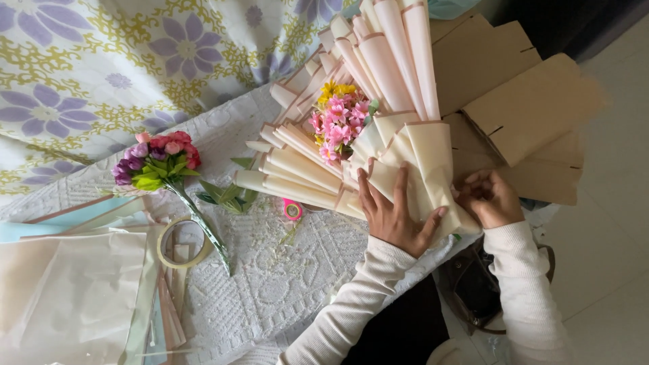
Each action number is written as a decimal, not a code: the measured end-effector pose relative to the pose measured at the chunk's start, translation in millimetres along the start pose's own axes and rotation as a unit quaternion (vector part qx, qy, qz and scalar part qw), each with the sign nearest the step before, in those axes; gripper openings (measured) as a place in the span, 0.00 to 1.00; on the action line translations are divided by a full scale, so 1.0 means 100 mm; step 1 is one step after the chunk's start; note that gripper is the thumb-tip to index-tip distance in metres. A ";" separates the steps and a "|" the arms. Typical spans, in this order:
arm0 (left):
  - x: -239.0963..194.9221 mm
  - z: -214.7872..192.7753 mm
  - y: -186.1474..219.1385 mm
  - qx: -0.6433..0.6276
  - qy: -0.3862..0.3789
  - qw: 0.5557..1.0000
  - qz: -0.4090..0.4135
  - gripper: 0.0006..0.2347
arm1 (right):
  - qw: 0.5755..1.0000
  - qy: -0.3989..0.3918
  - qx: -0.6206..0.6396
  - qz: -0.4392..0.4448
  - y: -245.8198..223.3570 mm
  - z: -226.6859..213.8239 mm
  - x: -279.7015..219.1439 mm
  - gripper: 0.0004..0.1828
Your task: The person uses pink scissors to trim the stems of a bouquet of artificial flowers on a table. They also briefly handle a wrapped bouquet and some cardboard pieces before returning to trim the flower stems.
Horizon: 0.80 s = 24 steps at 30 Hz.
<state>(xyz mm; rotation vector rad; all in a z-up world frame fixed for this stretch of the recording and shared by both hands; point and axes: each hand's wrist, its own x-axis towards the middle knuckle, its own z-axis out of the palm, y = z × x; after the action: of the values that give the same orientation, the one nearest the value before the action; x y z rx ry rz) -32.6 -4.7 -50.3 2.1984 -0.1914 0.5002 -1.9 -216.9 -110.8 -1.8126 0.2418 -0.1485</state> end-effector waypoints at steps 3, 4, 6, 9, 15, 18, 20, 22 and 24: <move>0.00 0.03 -0.02 0.003 0.002 1.000 0.004 0.41 | 0.998 0.026 -0.052 -0.002 -0.43 0.13 -0.17 0.05; 0.02 0.01 0.00 0.002 -0.001 1.000 0.003 0.41 | 0.998 0.027 -0.053 0.001 -0.37 0.12 -0.15 0.05; 0.03 -0.02 0.04 0.021 -0.007 1.000 0.002 0.41 | 0.995 0.030 -0.090 -0.008 -0.26 0.12 -0.12 0.05; -0.01 0.00 -0.02 0.045 -0.008 0.999 0.004 0.42 | 0.996 0.007 -0.076 -0.036 -0.42 0.06 -0.14 0.06; -0.02 0.00 0.01 0.147 -0.002 0.989 -0.001 0.41 | 0.966 -0.245 0.056 0.062 -0.04 -0.84 -0.01 0.27; -0.03 0.03 0.02 0.148 -0.014 0.989 -0.019 0.41 | 0.964 -0.254 0.043 0.060 0.23 -0.98 -0.09 0.16; -0.02 0.04 0.03 0.149 -0.001 0.989 -0.012 0.41 | 0.961 -0.254 0.088 0.069 0.36 -0.97 -0.14 0.15; -0.01 0.04 0.02 0.152 0.014 0.988 -0.005 0.41 | 0.954 -0.257 0.133 0.076 0.48 -0.90 -0.15 0.13; -0.02 0.04 0.01 0.152 0.000 0.988 -0.005 0.41 | 0.946 -0.235 0.205 0.083 0.60 -0.81 -0.18 0.11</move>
<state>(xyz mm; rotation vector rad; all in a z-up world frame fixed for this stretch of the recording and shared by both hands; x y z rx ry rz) -33.7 -8.8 -53.0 2.4950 -0.1102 0.5529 -43.1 -303.1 -147.5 -1.3553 0.0172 0.3314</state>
